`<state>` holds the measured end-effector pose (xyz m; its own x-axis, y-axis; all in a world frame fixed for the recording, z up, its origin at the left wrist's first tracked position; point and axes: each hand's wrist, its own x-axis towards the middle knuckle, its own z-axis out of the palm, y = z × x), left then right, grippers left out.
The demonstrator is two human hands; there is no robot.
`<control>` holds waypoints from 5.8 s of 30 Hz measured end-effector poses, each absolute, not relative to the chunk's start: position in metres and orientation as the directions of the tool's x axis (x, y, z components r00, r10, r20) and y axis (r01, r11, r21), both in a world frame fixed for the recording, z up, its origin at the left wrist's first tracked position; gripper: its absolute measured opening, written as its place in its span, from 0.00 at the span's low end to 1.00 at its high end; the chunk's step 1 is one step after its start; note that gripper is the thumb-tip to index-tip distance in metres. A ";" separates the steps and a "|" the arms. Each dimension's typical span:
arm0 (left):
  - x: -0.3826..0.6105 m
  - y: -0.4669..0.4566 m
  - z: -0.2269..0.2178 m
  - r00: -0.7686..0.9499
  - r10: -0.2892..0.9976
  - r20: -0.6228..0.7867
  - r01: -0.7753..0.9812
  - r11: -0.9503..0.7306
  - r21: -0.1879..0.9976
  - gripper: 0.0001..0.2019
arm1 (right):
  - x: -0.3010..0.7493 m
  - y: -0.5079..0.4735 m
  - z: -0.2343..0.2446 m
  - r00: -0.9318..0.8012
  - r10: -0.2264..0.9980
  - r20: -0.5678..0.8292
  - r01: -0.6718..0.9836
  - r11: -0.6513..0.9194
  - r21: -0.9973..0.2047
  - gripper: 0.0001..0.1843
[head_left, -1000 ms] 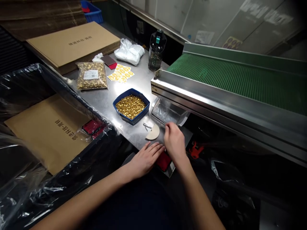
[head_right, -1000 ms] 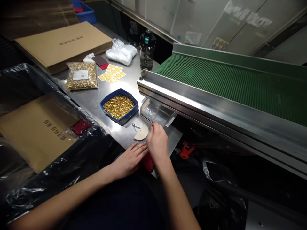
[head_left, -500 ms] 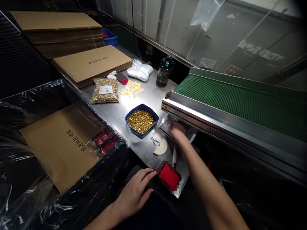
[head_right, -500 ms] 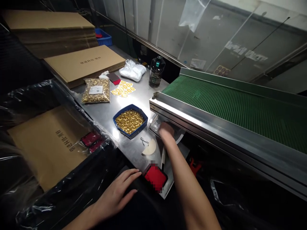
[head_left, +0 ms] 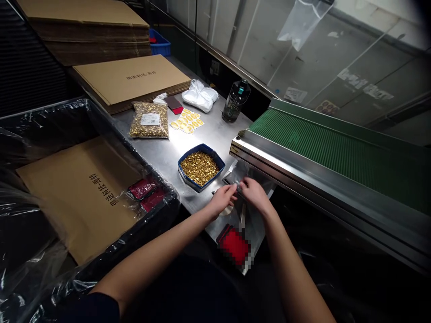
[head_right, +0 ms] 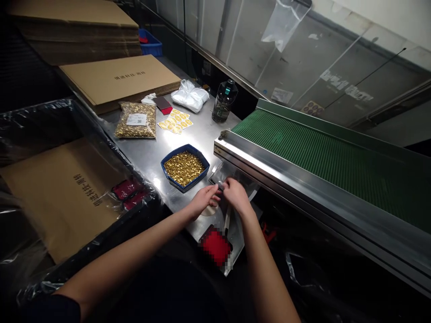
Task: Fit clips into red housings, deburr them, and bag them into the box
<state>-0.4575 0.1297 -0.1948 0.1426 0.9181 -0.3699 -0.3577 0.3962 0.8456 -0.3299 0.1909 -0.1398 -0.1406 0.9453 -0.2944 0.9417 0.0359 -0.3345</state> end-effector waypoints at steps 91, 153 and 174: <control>-0.518 0.042 -0.174 0.145 0.975 -0.169 0.582 0.054 0.812 0.08 | -0.261 0.020 -0.152 -0.263 0.920 -0.290 0.734 -0.004 -0.679 0.42; -0.454 -0.022 -0.126 0.460 0.883 -0.088 0.398 -0.116 0.910 0.06 | -0.282 -0.054 -0.158 -0.022 0.997 -0.068 0.687 -0.035 -0.726 0.34; -0.454 -0.020 -0.114 0.578 0.816 -0.011 0.118 -0.070 0.991 0.08 | -0.256 -0.046 -0.159 0.199 0.882 -0.426 0.250 -0.466 -0.848 0.28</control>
<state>-0.4542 -0.0197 -0.1143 0.5783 0.8158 -0.0114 0.1181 -0.0699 0.9905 -0.2556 -0.0458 -0.1590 0.1986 0.8824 -0.4265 0.2505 -0.4664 -0.8484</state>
